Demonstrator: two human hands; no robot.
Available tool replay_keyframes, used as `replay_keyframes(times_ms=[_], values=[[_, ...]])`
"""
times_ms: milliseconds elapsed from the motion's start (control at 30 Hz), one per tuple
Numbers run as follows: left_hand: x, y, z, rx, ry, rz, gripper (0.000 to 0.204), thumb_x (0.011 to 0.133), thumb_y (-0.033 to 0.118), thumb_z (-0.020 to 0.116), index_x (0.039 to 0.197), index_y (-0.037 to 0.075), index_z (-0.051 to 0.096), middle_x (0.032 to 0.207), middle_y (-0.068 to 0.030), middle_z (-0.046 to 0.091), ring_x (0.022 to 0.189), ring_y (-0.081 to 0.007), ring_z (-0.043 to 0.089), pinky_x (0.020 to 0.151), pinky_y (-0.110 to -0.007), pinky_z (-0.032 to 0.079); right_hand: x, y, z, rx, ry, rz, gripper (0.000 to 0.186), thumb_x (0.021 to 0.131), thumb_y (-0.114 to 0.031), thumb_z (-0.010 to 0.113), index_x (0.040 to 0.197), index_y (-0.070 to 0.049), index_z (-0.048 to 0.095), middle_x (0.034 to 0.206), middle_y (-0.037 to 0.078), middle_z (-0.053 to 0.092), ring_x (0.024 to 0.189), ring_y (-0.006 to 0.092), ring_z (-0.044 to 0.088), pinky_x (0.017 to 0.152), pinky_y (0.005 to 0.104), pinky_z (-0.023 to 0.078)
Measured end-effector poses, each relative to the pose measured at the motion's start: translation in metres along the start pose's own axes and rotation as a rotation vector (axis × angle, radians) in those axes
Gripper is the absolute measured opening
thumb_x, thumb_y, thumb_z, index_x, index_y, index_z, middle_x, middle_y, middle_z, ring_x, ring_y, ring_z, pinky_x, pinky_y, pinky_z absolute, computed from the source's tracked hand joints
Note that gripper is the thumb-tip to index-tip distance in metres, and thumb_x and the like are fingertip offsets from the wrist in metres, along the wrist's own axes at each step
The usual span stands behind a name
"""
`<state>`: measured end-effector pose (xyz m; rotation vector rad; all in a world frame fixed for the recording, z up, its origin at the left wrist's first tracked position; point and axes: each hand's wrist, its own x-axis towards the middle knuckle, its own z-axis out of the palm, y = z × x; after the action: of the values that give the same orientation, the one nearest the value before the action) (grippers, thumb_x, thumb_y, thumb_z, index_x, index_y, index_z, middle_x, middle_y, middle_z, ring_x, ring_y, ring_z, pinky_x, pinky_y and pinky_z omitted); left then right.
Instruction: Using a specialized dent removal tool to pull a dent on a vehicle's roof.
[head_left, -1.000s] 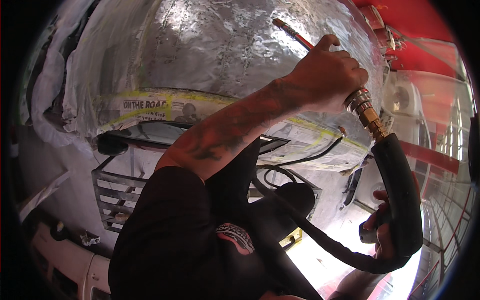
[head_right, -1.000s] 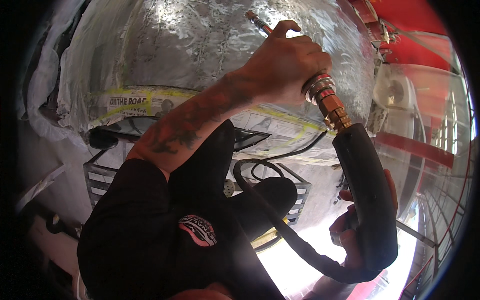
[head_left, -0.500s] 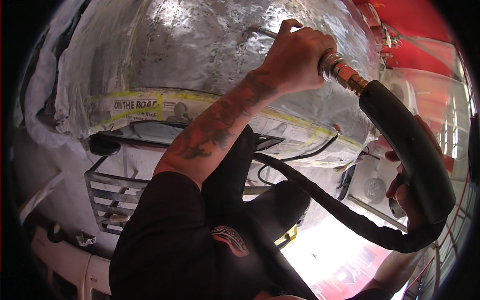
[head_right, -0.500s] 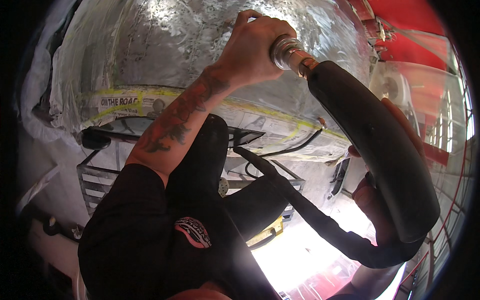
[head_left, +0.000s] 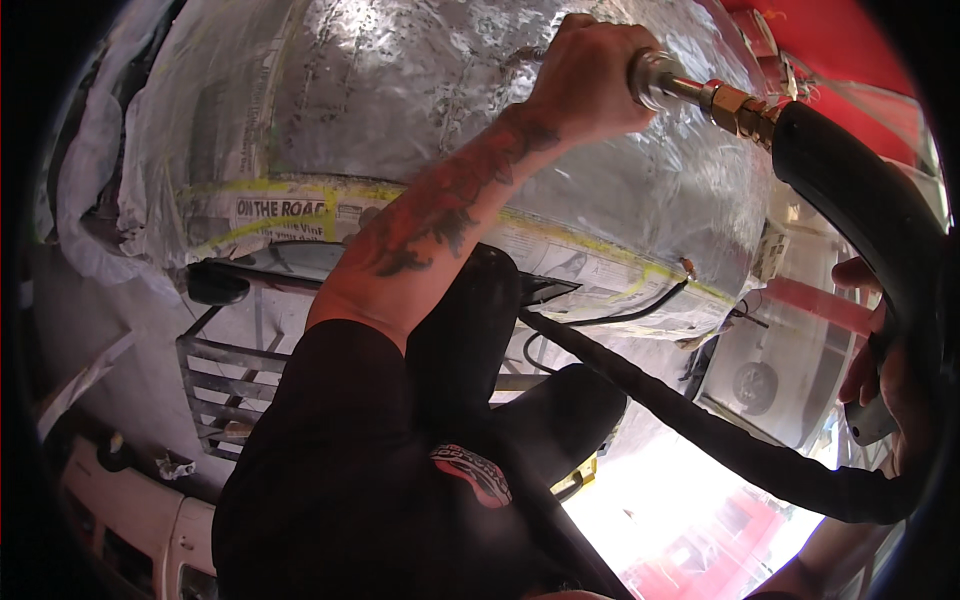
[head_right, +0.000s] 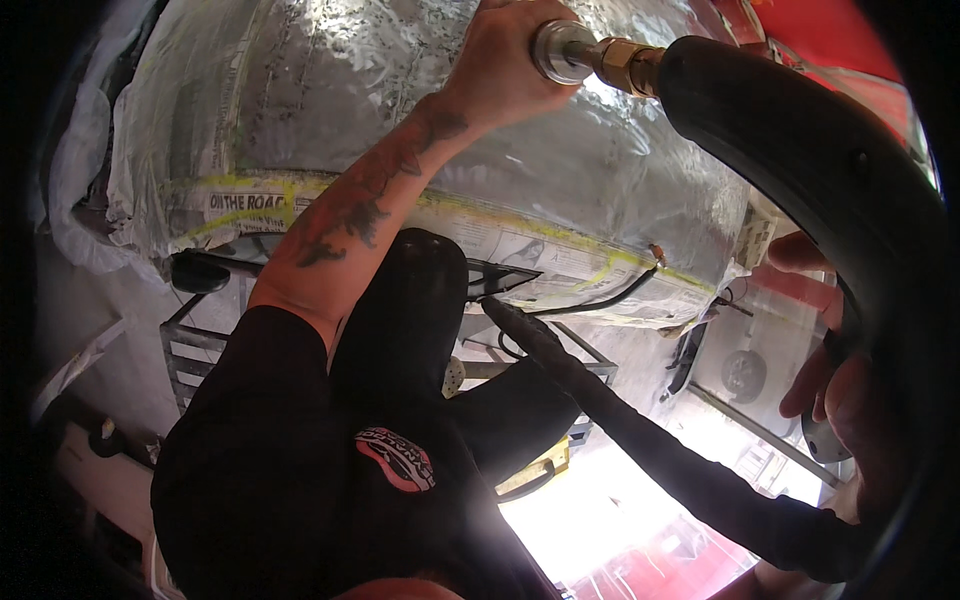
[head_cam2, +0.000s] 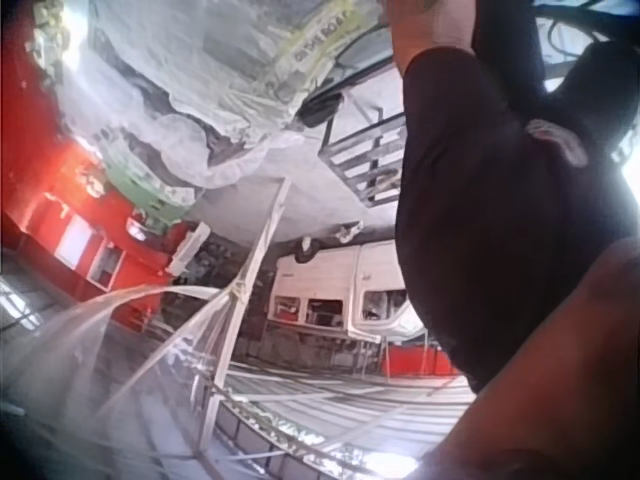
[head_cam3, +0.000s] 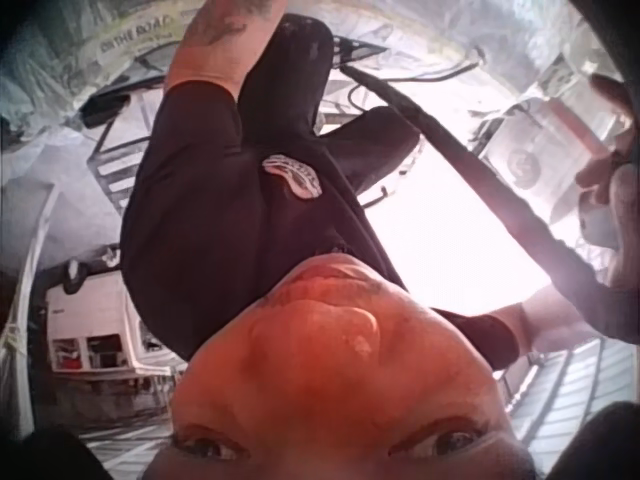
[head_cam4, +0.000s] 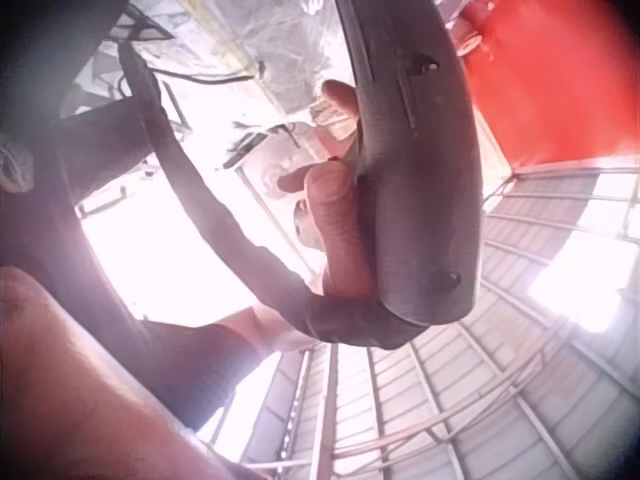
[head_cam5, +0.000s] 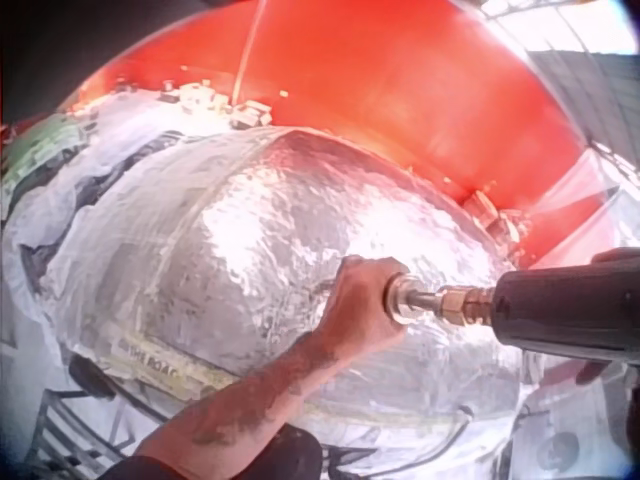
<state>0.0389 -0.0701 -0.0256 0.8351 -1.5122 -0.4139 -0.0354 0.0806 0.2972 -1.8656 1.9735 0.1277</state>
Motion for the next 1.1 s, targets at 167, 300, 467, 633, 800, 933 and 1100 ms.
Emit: replay_keyframes(times_ms=[167, 300, 467, 633, 800, 933, 1100], values=[[0.011, 0.035, -0.001, -0.035, -0.032, 0.020, 0.029, 0.057, 0.012, 0.077, 0.084, 0.012, 0.067, 0.075, -0.0047, 0.068, 0.077, -0.0240, 0.066, 0.093, -0.040, 0.038, -0.006, 0.019, 0.007, 0.299, 0.102, -0.033, 0.062, 0.068, -0.028, 0.076, 0.122, -0.002, 0.061, 0.111, 0.019, 0.065, 0.070, 0.0201, 0.061, 0.071, 0.0323, 0.053], [-0.015, -0.020, 0.005, -0.026, 0.008, 0.023, 0.034, 0.061, 0.014, 0.082, 0.091, 0.011, 0.067, 0.086, -0.0042, 0.069, 0.085, -0.0266, 0.064, 0.098, -0.042, 0.039, -0.013, 0.029, 0.003, 0.171, 0.027, -0.066, 0.059, 0.081, -0.035, 0.069, 0.131, -0.008, 0.054, 0.110, 0.013, 0.065, 0.076, 0.0184, 0.061, 0.075, 0.0356, 0.049], [-0.008, -0.003, 0.010, -0.022, -0.187, 0.012, 0.035, 0.060, 0.013, 0.081, 0.092, 0.012, 0.067, 0.086, -0.0034, 0.069, 0.082, -0.0256, 0.065, 0.097, -0.041, 0.038, -0.024, 0.043, 0.018, 0.150, 0.066, 0.099, 0.068, 0.082, -0.039, 0.064, 0.134, 0.003, 0.048, 0.108, 0.016, 0.063, 0.062, 0.0113, 0.055, 0.057, 0.0239, 0.044], [-0.014, 0.051, -0.002, -0.016, -0.424, 0.132, 0.030, 0.059, 0.010, 0.076, 0.086, 0.014, 0.064, 0.081, -0.0010, 0.064, 0.084, -0.0208, 0.063, 0.097, -0.044, 0.036, -0.046, 0.082, 0.073, 0.519, 0.144, 0.097, 0.060, 0.083, -0.038, 0.068, 0.120, 0.006, 0.052, 0.107, 0.021, 0.063, 0.057, 0.0116, 0.060, 0.051, 0.0233, 0.045], [-0.055, 0.049, 0.000, 0.072, -0.667, 0.348, 0.018, 0.068, 0.013, 0.072, 0.080, 0.015, 0.059, 0.074, 0.0004, 0.058, 0.080, -0.0187, 0.062, 0.104, -0.048, 0.031, -0.098, 0.144, 0.202, 1.131, 0.123, 0.154, 0.056, 0.085, -0.045, 0.071, 0.109, 0.002, 0.051, 0.115, 0.025, 0.060, 0.064, 0.0157, 0.065, 0.054, 0.0266, 0.052], [-0.073, 0.048, 0.019, 0.148, -0.847, 0.529, 0.009, 0.075, 0.010, 0.064, 0.078, 0.015, 0.057, 0.069, 0.0015, 0.054, 0.079, -0.0168, 0.062, 0.109, -0.053, 0.027, -0.107, 0.130, 0.272, 1.567, 0.238, 0.268, 0.063, 0.087, -0.048, 0.067, 0.122, 0.002, 0.049, 0.115, 0.026, 0.060, 0.075, 0.0218, 0.067, 0.062, 0.0297, 0.055], [-0.072, 0.052, 0.044, 0.190, -0.883, 0.568, 0.016, 0.071, 0.014, 0.070, 0.083, 0.017, 0.059, 0.079, 0.0040, 0.060, 0.091, -0.0153, 0.063, 0.112, -0.054, 0.024, -0.104, 0.172, 0.314, 1.314, 0.246, 0.149, 0.039, 0.085, -0.018, 0.073, 0.115, -0.001, 0.053, 0.078, 0.009, 0.062, 0.071, 0.0172, 0.062, 0.065, 0.0300, 0.052]])
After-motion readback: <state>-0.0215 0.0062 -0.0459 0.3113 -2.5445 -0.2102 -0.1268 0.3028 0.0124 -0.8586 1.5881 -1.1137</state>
